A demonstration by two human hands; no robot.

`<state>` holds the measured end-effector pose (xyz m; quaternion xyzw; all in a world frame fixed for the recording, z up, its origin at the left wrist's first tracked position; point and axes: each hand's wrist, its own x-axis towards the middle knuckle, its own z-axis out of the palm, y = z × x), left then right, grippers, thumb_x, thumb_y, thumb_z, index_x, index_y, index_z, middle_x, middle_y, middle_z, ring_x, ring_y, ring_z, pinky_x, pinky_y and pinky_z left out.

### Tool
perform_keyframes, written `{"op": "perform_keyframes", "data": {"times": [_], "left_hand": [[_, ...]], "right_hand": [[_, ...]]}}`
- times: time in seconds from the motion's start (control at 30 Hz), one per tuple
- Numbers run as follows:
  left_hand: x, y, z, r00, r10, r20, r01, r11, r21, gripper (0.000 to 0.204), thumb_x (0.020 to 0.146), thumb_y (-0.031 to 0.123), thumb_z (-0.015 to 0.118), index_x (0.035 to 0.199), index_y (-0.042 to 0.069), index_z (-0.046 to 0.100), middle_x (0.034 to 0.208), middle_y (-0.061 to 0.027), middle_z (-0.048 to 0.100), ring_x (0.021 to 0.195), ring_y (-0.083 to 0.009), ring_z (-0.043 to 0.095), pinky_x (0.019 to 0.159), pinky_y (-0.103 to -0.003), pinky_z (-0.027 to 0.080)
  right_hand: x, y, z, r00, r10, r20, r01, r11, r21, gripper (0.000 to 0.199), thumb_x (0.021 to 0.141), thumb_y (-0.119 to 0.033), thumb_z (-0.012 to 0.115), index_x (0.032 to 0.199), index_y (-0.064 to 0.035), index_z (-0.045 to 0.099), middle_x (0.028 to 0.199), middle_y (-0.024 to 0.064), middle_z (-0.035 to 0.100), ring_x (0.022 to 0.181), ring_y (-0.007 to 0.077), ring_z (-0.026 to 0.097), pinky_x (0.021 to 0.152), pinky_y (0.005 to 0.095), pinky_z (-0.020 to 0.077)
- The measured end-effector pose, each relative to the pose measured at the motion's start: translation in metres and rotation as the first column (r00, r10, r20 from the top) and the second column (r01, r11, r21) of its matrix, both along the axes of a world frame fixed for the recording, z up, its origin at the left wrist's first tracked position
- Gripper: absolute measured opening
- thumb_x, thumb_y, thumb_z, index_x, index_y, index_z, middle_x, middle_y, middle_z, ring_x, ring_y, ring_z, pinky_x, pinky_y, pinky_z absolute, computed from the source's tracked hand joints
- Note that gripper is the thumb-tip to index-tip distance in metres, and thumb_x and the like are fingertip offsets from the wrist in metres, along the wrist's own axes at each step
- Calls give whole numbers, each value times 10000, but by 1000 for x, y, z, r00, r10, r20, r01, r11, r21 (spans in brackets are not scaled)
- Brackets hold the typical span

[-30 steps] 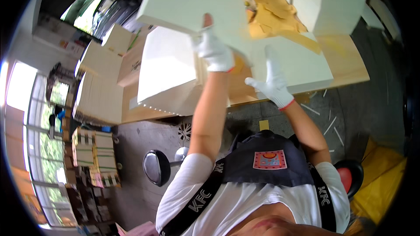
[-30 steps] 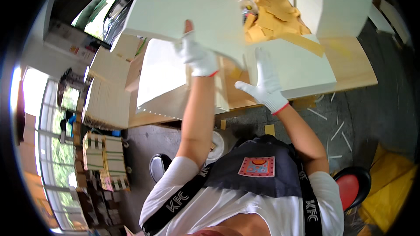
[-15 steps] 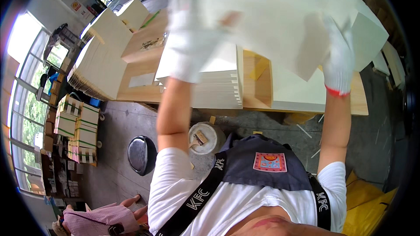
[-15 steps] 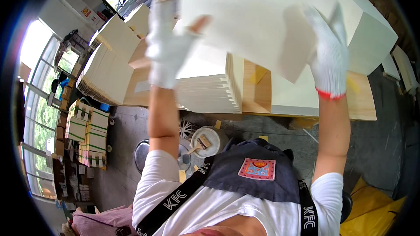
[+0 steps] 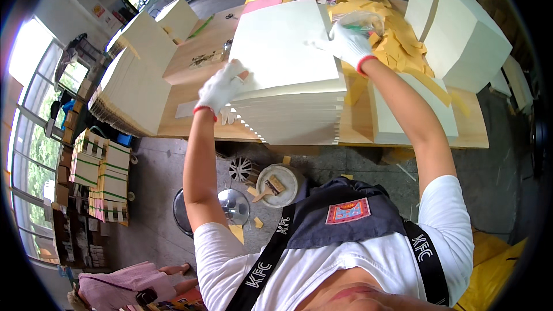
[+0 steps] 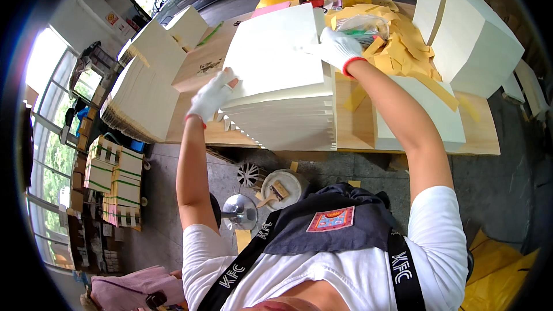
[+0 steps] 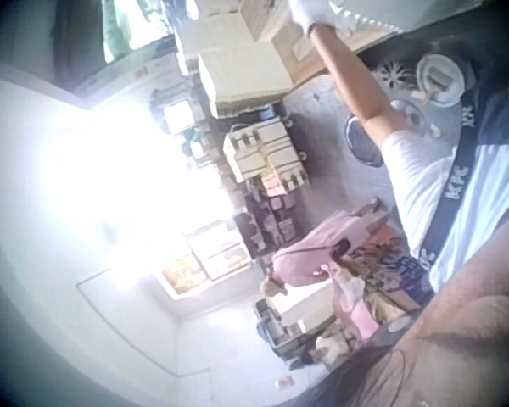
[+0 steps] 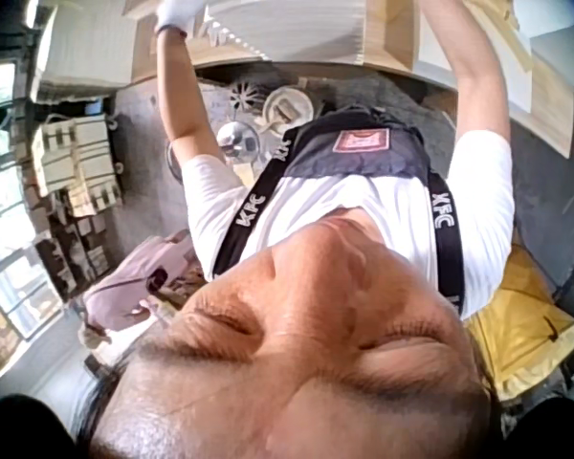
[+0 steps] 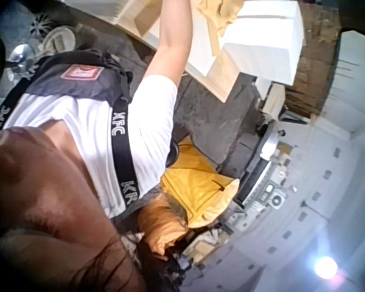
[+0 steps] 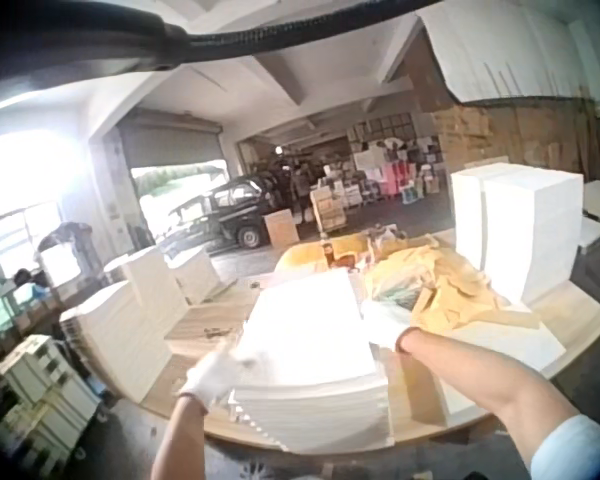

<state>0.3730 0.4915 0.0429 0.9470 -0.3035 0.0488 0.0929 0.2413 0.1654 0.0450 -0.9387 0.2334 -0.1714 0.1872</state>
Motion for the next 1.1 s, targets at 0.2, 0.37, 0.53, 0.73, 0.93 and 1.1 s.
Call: {"op": "perform_keyframes", "data": {"times": [0.2,0.37,0.53,0.73,0.93,1.1], "left_hand": [[-43,29,34,991,2,-137,-11,998,-61,537,880,506,722,1293,169,665,1108,-110,728,1071,-311,678,856,-426,503],[-42,40,23,991,-125,-56,120,989,-84,409,830,396,800,1096,102,699,931,-112,681,925,-340,653,768,-431,475],[-30,42,9,976,-217,29,219,966,-138,305,853,288,788,874,24,635,829,-115,634,779,-332,634,686,-420,462],[-31,43,5,974,-214,70,224,956,-188,448,763,293,876,835,-13,557,800,-148,571,698,-343,529,664,-394,459],[-19,50,0,945,-327,22,321,910,-263,456,781,200,870,763,-8,465,741,-118,508,651,-278,465,630,-379,429],[-12,54,-4,944,-329,-6,312,902,-299,453,763,162,882,768,-12,464,725,-110,475,642,-245,405,619,-358,419]], "right_hand": [[-81,49,44,942,211,-262,-241,967,-87,690,886,-727,586,1299,-176,626,1001,117,697,904,268,690,763,411,512],[-120,64,12,933,357,-37,-355,902,-244,613,857,-482,727,1389,-194,630,951,117,603,927,281,617,815,391,490],[-124,62,-1,922,382,63,-365,913,-183,468,907,-344,721,1348,-199,664,1026,120,634,967,295,634,863,395,509],[-132,62,-9,862,459,213,-466,884,-20,427,928,-230,708,1349,-175,664,1047,115,637,966,290,635,875,386,511],[-139,64,-12,861,457,222,-447,889,-98,413,933,-150,696,1345,-165,666,1053,99,633,962,280,629,883,383,508],[-138,63,-18,823,483,299,-486,871,-67,416,923,-102,701,1335,-155,668,1040,97,628,952,278,628,880,379,510]]}}
